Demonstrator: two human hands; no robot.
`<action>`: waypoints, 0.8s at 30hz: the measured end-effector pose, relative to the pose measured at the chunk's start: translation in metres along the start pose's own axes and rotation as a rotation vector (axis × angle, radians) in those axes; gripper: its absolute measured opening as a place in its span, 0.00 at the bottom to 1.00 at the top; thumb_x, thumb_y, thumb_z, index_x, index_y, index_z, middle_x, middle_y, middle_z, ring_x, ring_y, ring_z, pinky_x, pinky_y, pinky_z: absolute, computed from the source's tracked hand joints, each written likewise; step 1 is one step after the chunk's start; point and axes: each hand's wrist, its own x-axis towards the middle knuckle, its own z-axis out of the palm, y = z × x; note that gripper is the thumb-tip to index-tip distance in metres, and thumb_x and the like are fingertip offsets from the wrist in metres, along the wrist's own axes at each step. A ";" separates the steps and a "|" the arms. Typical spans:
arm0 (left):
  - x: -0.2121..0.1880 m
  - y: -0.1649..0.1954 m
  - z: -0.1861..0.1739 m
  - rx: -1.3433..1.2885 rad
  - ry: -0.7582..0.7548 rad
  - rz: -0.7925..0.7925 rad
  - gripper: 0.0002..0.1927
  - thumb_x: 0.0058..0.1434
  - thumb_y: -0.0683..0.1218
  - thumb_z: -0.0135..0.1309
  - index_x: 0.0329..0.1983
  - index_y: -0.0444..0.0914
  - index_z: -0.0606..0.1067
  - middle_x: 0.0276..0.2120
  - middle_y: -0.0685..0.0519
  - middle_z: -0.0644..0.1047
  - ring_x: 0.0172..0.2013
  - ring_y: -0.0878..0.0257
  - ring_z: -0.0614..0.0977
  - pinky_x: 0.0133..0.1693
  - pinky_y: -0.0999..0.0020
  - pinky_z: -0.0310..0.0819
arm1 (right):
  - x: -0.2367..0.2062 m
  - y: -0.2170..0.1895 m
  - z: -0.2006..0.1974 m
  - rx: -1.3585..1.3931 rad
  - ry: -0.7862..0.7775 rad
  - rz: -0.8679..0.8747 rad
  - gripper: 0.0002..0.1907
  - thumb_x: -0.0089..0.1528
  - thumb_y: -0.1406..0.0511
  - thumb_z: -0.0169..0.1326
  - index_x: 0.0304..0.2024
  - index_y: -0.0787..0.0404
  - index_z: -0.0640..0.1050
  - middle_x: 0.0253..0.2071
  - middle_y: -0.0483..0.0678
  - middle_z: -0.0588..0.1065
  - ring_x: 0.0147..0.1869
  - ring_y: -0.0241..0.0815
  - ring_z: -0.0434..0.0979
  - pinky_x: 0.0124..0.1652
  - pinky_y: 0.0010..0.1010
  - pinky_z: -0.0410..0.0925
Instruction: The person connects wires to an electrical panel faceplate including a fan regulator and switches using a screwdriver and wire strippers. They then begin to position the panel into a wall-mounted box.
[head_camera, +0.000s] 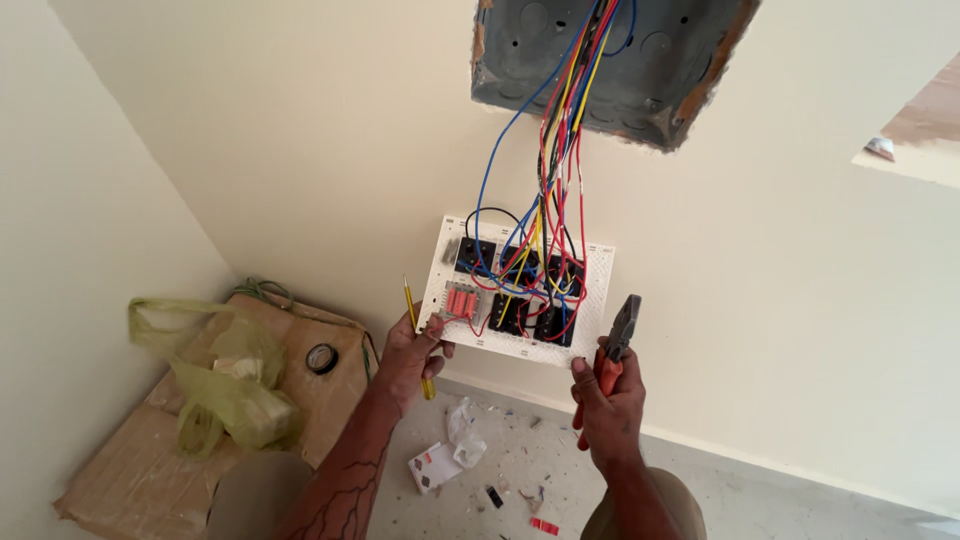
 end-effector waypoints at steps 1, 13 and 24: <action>-0.002 0.004 0.004 0.038 0.023 -0.014 0.15 0.64 0.50 0.59 0.48 0.41 0.70 0.35 0.61 0.72 0.28 0.68 0.77 0.19 0.77 0.58 | -0.001 -0.002 0.000 -0.061 0.027 0.066 0.25 0.60 0.60 0.58 0.57 0.58 0.68 0.21 0.47 0.68 0.14 0.36 0.60 0.12 0.31 0.55; -0.020 0.022 0.006 0.345 0.145 0.156 0.16 0.64 0.54 0.57 0.41 0.36 0.77 0.26 0.59 0.80 0.20 0.73 0.71 0.21 0.77 0.62 | 0.009 0.031 0.010 -0.097 0.088 -0.207 0.22 0.62 0.63 0.61 0.55 0.63 0.71 0.35 0.42 0.70 0.33 0.31 0.65 0.31 0.25 0.64; -0.032 0.019 0.008 0.179 0.241 0.026 0.13 0.65 0.53 0.57 0.32 0.40 0.75 0.28 0.55 0.82 0.19 0.74 0.69 0.17 0.78 0.58 | 0.012 0.039 0.007 -0.113 0.073 -0.314 0.22 0.62 0.63 0.62 0.55 0.65 0.72 0.36 0.40 0.69 0.37 0.30 0.66 0.38 0.23 0.66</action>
